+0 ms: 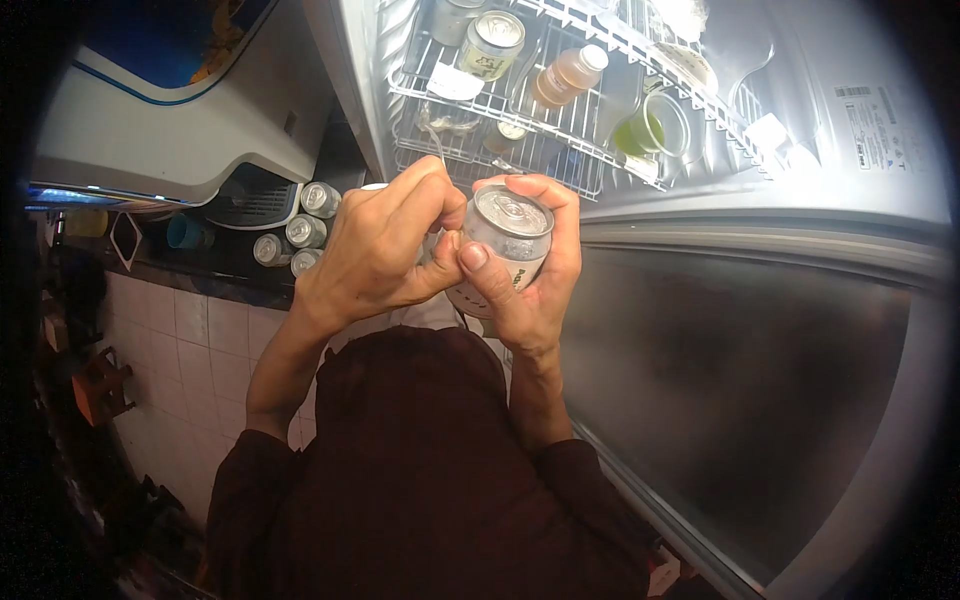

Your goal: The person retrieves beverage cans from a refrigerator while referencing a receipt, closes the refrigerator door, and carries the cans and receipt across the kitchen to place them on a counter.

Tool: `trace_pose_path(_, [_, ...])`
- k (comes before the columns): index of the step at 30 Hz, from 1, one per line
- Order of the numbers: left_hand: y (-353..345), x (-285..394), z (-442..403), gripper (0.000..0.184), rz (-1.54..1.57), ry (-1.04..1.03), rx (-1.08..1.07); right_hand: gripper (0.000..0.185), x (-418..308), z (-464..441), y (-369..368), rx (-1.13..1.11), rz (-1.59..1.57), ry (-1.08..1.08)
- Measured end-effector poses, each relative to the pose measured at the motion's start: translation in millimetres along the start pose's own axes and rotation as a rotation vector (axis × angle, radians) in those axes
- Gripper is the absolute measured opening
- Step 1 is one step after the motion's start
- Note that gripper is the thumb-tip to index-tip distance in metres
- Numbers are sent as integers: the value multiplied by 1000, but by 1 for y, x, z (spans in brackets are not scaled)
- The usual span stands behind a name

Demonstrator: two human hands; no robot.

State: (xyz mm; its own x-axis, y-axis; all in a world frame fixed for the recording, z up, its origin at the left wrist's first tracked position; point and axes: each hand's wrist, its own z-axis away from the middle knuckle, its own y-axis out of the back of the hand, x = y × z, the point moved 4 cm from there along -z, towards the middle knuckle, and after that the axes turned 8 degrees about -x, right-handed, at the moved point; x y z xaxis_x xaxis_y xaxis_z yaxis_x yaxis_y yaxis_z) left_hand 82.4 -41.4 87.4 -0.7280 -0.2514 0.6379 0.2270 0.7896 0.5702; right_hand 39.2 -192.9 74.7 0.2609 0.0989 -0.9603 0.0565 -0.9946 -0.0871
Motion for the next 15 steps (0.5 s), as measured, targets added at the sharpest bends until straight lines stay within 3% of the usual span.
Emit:
trace_pose_path(6, [-8, -10, 9, 22, 43, -51, 106, 54, 17, -5, 1, 27, -124, -65])
trace_pose_path(10, [-11, -8, 38, 20, 115, -7, 83, 43, 19, -21, 22, 191, -299, -48])
trace_pose_path(12, [-15, -14, 73, 17, 140, 150, 57, 56, 26, -24, 37, 204, -335, -110])
trace_pose_path(15, [-16, -33, 140, 17, 153, 494, 125, 65, 48, -31, 14, -15, -239, -249])
